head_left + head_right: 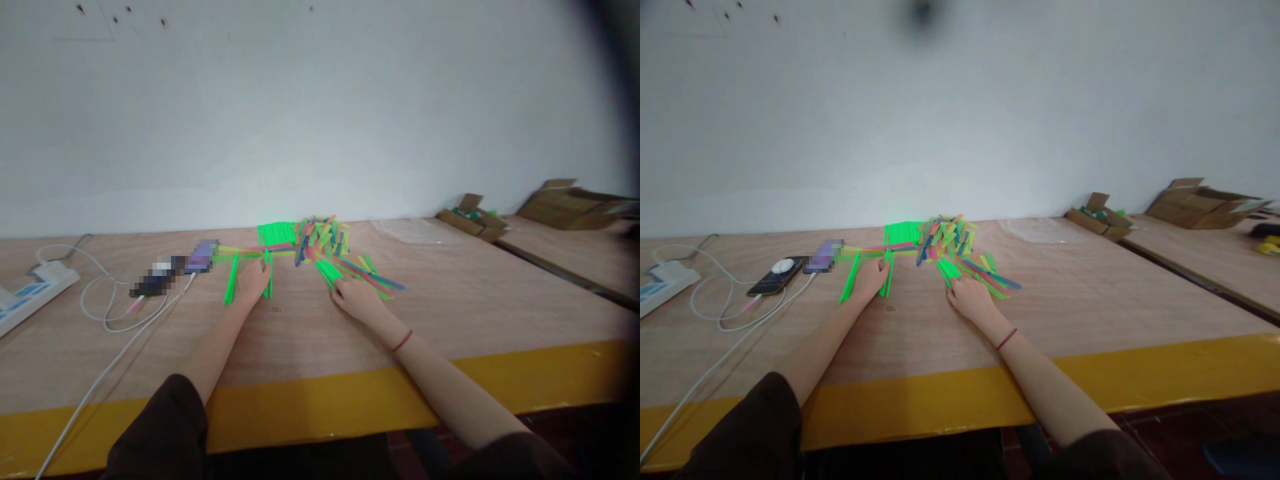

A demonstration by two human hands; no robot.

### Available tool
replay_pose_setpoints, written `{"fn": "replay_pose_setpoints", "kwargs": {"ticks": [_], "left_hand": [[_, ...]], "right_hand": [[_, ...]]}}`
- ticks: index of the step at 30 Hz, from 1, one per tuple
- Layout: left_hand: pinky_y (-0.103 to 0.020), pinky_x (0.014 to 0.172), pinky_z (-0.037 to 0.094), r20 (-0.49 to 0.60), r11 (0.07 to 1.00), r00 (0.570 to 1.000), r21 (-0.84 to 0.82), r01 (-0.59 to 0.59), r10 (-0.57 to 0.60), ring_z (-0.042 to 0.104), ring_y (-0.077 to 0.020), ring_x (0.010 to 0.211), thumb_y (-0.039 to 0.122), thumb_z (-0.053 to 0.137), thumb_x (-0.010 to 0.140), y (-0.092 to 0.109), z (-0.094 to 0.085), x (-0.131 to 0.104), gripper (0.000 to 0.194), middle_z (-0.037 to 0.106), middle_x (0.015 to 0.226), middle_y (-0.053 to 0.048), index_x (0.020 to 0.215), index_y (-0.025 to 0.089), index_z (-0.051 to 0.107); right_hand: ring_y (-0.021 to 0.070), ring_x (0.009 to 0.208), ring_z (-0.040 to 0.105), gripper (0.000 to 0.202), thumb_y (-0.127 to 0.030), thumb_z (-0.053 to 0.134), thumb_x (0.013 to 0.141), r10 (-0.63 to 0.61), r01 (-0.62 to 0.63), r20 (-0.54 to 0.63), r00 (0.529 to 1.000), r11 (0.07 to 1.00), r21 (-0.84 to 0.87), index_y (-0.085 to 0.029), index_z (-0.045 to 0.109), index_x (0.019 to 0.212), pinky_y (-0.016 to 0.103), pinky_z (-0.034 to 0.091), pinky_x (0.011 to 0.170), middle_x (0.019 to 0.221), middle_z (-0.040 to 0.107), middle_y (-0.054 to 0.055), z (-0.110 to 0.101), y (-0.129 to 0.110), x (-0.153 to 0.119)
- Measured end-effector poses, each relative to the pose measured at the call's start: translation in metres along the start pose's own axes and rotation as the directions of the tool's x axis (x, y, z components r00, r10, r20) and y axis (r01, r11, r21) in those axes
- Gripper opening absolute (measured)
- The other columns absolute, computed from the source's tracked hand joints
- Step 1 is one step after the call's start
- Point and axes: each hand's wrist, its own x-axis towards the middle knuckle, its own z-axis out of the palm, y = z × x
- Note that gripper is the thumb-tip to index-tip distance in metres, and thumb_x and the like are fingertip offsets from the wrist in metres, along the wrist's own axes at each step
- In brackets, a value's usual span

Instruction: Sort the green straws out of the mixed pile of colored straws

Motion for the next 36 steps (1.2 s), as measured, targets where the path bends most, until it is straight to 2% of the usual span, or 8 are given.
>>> {"fn": "replay_pose_setpoints", "kwargs": {"ticks": [4, 7, 14, 17, 20, 23, 27, 36], "left_hand": [[-0.037, 0.094, 0.044, -0.061, 0.994, 0.994, -0.045, -0.095, 0.093, 0.060, -0.0258, 0.109, 0.035, 0.045, 0.093, 0.004, -0.008, -0.015, 0.037, 0.065, 0.116, -0.015, 0.118, 0.014, 0.062], [-0.033, 0.094, 0.045, 0.099, 0.941, 0.970, -0.283, -0.187, 0.223, 0.062, -0.0223, 0.106, 0.038, 0.044, 0.094, 0.020, -0.016, -0.036, 0.034, 0.068, 0.110, -0.011, 0.106, 0.016, 0.067], [-0.027, 0.082, 0.052, 0.301, 0.715, 0.928, -0.697, 0.057, 0.219, 0.066, -0.0166, 0.094, 0.036, 0.041, 0.096, 0.047, -0.020, -0.071, 0.032, 0.070, 0.102, -0.009, 0.097, 0.015, 0.064], [-0.027, 0.079, 0.053, 0.216, 0.683, 0.962, -0.729, 0.045, 0.167, 0.066, -0.0156, 0.089, 0.038, 0.039, 0.097, 0.035, -0.022, -0.071, 0.034, 0.069, 0.097, -0.009, 0.098, 0.015, 0.063], [-0.026, 0.069, 0.053, 0.179, 0.725, 0.978, -0.687, 0.044, 0.110, 0.064, -0.0133, 0.071, 0.037, 0.035, 0.098, 0.015, -0.025, -0.066, 0.035, 0.066, 0.082, -0.004, 0.112, 0.016, 0.059], [-0.027, 0.070, 0.052, 0.115, 0.821, 0.987, -0.570, -0.030, 0.116, 0.064, -0.0147, 0.073, 0.033, 0.034, 0.097, 0.002, -0.028, -0.062, 0.036, 0.066, 0.083, -0.003, 0.119, 0.018, 0.059], [-0.033, 0.088, 0.048, 0.032, 0.893, 0.978, -0.415, -0.176, 0.207, 0.063, -0.0193, 0.098, 0.027, 0.036, 0.095, -0.001, -0.027, -0.062, 0.034, 0.069, 0.104, -0.007, 0.112, 0.018, 0.064], [-0.034, 0.095, 0.047, 0.022, 0.891, 0.931, -0.296, -0.343, 0.365, 0.062, -0.0205, 0.104, 0.024, 0.037, 0.095, 0.008, -0.019, -0.073, 0.031, 0.068, 0.107, -0.009, 0.105, 0.017, 0.065]], "right_hand": [[0.0217, 0.080, 0.065, 0.025, -0.023, 0.044, 0.091, 0.002, 0.000, -0.037, 0.999, 0.998, 0.059, -0.013, 0.066, 0.086, 0.028, 0.044, 0.069, 0.088, 0.070, 0.014, 0.001, 0.001, 0.002], [0.0182, 0.073, 0.062, 0.024, -0.024, 0.043, 0.092, -0.032, 0.074, -0.158, 0.987, 0.960, 0.270, -0.016, 0.062, 0.081, 0.027, 0.042, 0.067, 0.082, 0.068, 0.009, -0.001, -0.008, -0.001], [0.0158, 0.074, 0.059, 0.021, -0.026, 0.044, 0.095, -0.234, 0.384, -0.327, 0.916, 0.751, 0.537, -0.017, 0.060, 0.085, 0.026, 0.043, 0.068, 0.082, 0.066, 0.005, -0.006, -0.036, -0.002], [0.0173, 0.080, 0.060, 0.024, -0.029, 0.042, 0.096, -0.115, 0.247, -0.300, 0.947, 0.858, 0.451, -0.017, 0.062, 0.098, 0.027, 0.043, 0.072, 0.090, 0.067, 0.007, -0.005, -0.005, 0.004], [0.0210, 0.088, 0.061, 0.030, -0.027, 0.042, 0.094, 0.161, -0.090, -0.247, 0.956, 0.958, 0.274, -0.014, 0.062, 0.114, 0.029, 0.042, 0.074, 0.102, 0.067, 0.013, 0.001, 0.047, 0.009], [0.0243, 0.088, 0.063, 0.030, -0.030, 0.045, 0.091, 0.337, -0.327, -0.078, 0.938, 0.938, 0.114, -0.014, 0.070, 0.099, 0.030, 0.042, 0.071, 0.099, 0.068, 0.016, 0.009, 0.090, 0.010], [0.0229, 0.080, 0.064, 0.032, -0.036, 0.048, 0.088, 0.382, -0.389, 0.077, 0.921, 0.916, 0.100, -0.017, 0.073, 0.091, 0.028, 0.041, 0.063, 0.090, 0.070, 0.013, 0.017, 0.106, 0.009], [0.0210, 0.073, 0.064, 0.037, -0.039, 0.045, 0.090, 0.328, -0.338, 0.092, 0.940, 0.934, 0.118, -0.014, 0.071, 0.089, 0.027, 0.039, 0.059, 0.087, 0.071, 0.015, 0.017, 0.099, 0.012]]}}
